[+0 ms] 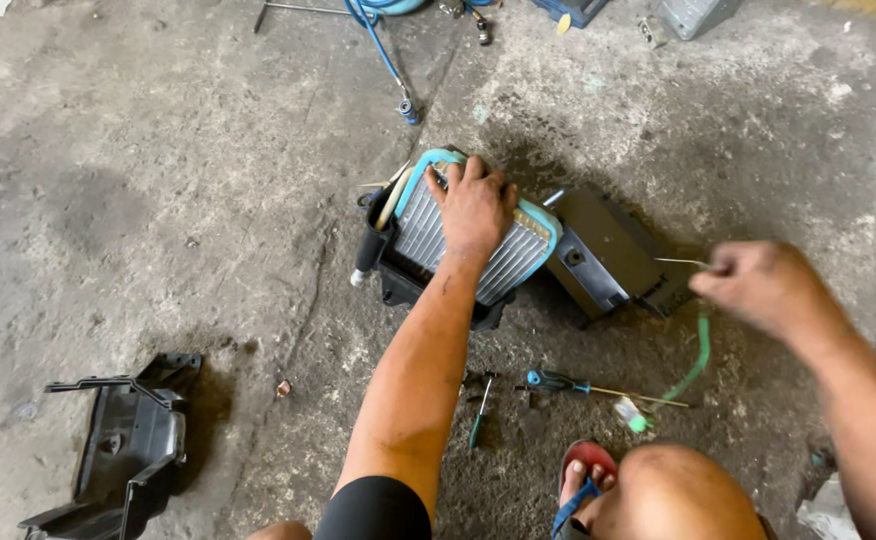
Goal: The person assembles a black plastic housing with a metallic radiator-like core. They insert the core into the housing, attach a black plastic cover, and connect a green wire to a terminal on the side of the assembly.
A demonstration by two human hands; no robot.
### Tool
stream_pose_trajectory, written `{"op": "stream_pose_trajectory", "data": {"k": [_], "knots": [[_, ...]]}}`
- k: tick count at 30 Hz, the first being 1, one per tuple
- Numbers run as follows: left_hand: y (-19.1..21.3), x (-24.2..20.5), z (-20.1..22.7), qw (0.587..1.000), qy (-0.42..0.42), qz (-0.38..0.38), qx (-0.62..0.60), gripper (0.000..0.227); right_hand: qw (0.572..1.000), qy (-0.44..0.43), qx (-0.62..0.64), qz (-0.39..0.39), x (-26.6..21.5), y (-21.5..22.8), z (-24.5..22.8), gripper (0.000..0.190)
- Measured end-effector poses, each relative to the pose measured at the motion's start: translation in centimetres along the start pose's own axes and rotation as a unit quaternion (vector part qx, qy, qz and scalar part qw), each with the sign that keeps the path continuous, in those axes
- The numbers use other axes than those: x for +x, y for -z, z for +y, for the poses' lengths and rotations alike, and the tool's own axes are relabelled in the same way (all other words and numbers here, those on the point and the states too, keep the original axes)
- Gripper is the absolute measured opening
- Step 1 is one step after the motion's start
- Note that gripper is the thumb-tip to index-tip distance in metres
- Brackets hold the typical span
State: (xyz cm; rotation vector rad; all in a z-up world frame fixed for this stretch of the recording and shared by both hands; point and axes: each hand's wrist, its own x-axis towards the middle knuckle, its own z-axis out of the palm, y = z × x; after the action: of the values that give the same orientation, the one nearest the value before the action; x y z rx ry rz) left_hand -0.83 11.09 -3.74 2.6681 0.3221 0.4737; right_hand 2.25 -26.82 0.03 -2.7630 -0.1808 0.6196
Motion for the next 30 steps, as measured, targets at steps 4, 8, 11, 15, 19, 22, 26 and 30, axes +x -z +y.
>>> {"op": "stream_pose_trajectory", "data": {"k": [4, 8, 11, 15, 19, 22, 26, 30], "knots": [[0.3, -0.4, 0.1, 1.000, 0.002, 0.001, -0.005, 0.027, 0.969, -0.014, 0.234, -0.075, 7.6, -3.5, 12.0, 0.037], [0.7, -1.1, 0.8, 1.000, -0.006, -0.003, 0.012, 0.028, 0.965, -0.139, 0.193, -0.107, 12.9, -8.7, 17.6, 0.056], [0.7, -2.7, 1.4, 0.999, -0.014, 0.007, 0.030, 0.028, 0.990, -0.095, -0.050, -0.090, 16.2, -8.6, 16.6, 0.066], [1.3, -4.2, 2.2, 0.998, -0.020, 0.037, 0.038, 0.028, 0.999, -0.040, -0.003, -0.018, 20.0, -9.2, 10.5, 0.087], [1.8, -6.1, 2.7, 0.998, -0.015, 0.040, 0.047, 0.026, 0.988, -0.052, 0.142, -0.010, 20.9, -12.7, 6.9, 0.106], [2.2, -7.8, 3.0, 0.992, -0.047, 0.103, 0.057, 0.023, 0.972, -0.109, 0.207, -0.012, 22.0, -13.5, 5.6, 0.122], [2.1, -10.2, 3.2, 0.987, -0.056, 0.142, 0.041, 0.021, 0.951, -0.140, 0.272, -0.054, 21.7, -14.5, 6.7, 0.120], [2.1, -11.2, 2.8, 0.985, -0.068, 0.153, 0.044, 0.019, 0.948, -0.061, 0.311, 0.026, 21.9, -13.8, 7.2, 0.082]]}}
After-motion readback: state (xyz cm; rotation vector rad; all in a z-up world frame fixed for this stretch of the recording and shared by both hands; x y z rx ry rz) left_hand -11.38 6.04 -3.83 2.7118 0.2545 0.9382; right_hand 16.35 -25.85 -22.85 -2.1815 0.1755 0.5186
